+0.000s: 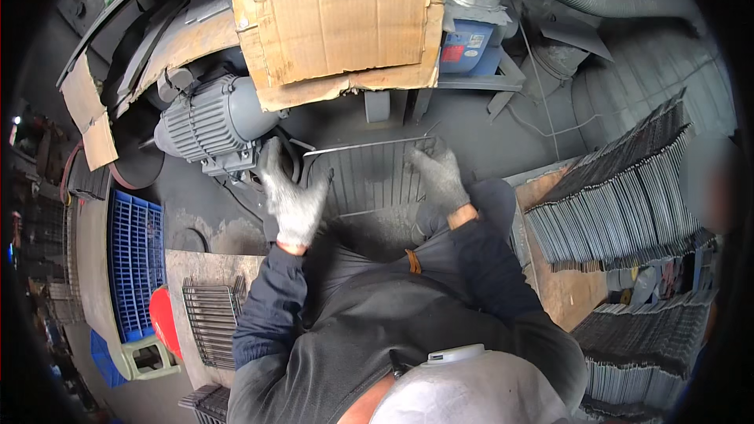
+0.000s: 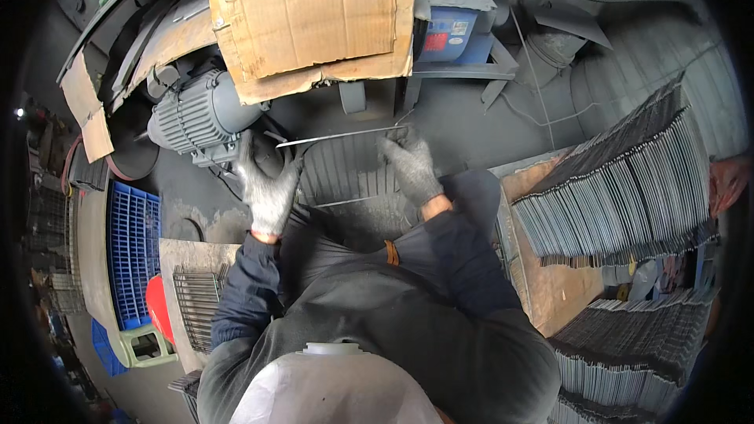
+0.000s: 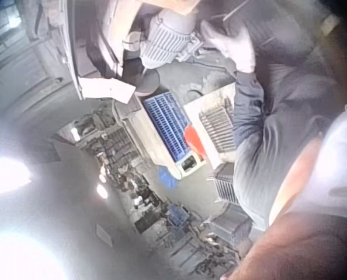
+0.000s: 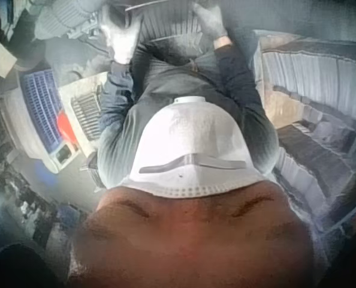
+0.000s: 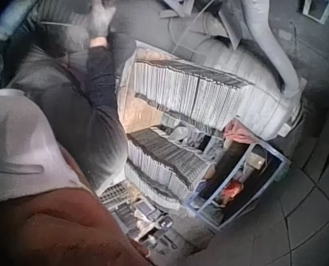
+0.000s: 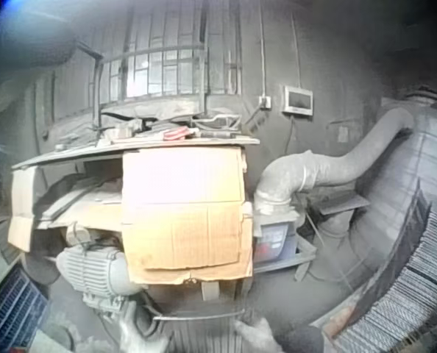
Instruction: Inspecting and straightening wire mesh racks in a fabrication workshop.
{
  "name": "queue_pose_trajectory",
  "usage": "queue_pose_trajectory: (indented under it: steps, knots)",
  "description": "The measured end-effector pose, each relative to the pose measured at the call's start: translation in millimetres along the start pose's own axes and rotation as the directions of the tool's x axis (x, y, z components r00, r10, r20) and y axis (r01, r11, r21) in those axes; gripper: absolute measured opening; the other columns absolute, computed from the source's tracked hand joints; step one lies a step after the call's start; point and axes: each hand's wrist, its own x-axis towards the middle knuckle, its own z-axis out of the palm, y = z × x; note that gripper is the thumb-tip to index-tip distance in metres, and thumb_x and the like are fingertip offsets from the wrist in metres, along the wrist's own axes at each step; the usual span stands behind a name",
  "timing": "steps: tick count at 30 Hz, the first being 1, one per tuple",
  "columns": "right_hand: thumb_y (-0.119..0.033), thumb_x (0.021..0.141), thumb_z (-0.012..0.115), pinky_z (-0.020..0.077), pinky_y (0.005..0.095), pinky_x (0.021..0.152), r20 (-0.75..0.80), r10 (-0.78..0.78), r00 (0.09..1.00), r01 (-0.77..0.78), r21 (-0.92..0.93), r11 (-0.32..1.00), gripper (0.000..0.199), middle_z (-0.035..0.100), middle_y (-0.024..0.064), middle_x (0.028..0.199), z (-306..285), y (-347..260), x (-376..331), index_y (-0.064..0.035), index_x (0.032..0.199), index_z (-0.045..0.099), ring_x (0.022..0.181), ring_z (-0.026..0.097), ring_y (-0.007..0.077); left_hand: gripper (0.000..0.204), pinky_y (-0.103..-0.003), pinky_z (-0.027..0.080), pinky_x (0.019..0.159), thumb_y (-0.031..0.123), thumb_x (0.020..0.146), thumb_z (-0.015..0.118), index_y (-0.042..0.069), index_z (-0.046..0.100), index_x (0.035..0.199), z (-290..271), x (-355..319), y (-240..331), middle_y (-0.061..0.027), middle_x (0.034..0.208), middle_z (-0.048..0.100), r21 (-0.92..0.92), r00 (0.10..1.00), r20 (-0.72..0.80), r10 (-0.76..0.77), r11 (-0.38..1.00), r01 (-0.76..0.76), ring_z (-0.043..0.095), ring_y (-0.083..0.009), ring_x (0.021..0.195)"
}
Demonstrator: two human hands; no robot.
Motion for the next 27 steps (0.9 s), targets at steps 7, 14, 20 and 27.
queue_pose_trajectory:
  steps: [7,14,20,27]
  knots:
    - [-0.017,0.102,0.073,0.0511,0.0306,0.074,0.035,-0.083,0.996,0.083,-0.005,0.997,0.013,0.071,-0.0002,0.094,-34,59,59,-0.005,0.106,0.072,0.082,0.062,0.0099,0.021,-0.028,0.053,0.061,0.007,0.098,0.078,0.006,0.057,0.102,112,-43,-62,-0.0045,0.086,0.068,-0.507,0.62,0.681,-0.391,0.358,0.784,0.063,-0.0109,0.07]
    - [-0.015,0.103,0.071,0.0501,0.0298,0.072,-0.067,0.136,0.988,-0.131,0.074,0.989,0.012,0.07,0.0003,0.09,-80,72,68,-0.0044,0.108,0.072,0.08,0.061,0.0107,0.018,-0.03,0.055,0.062,0.007,0.1,0.075,0.003,0.057,0.101,183,-47,-55,-0.0056,0.078,0.068,-0.416,0.59,0.717,-0.371,0.45,0.79,0.066,-0.0152,0.066]
    - [-0.017,0.099,0.076,0.0485,0.0322,0.072,-0.097,-0.04,0.994,0.03,-0.098,0.995,0.015,0.066,0.0017,0.086,-56,90,102,-0.0035,0.105,0.07,0.078,0.057,0.0118,0.021,-0.03,0.053,0.057,0.01,0.098,0.079,0.003,0.06,0.105,183,-40,-71,-0.0048,0.079,0.067,-0.485,0.601,0.658,-0.454,0.354,0.799,0.063,-0.0131,0.063]
    - [-0.015,0.098,0.076,0.0516,0.0326,0.081,0.003,-0.059,0.998,0.058,-0.183,0.981,0.017,0.069,0.003,0.092,-1,92,102,-0.0022,0.109,0.071,0.086,0.062,0.0135,0.013,-0.029,0.052,0.058,0.01,0.102,0.074,0.005,0.063,0.101,138,-20,-109,-0.0044,0.081,0.068,-0.445,0.62,0.64,-0.453,0.44,0.78,0.063,-0.012,0.066]
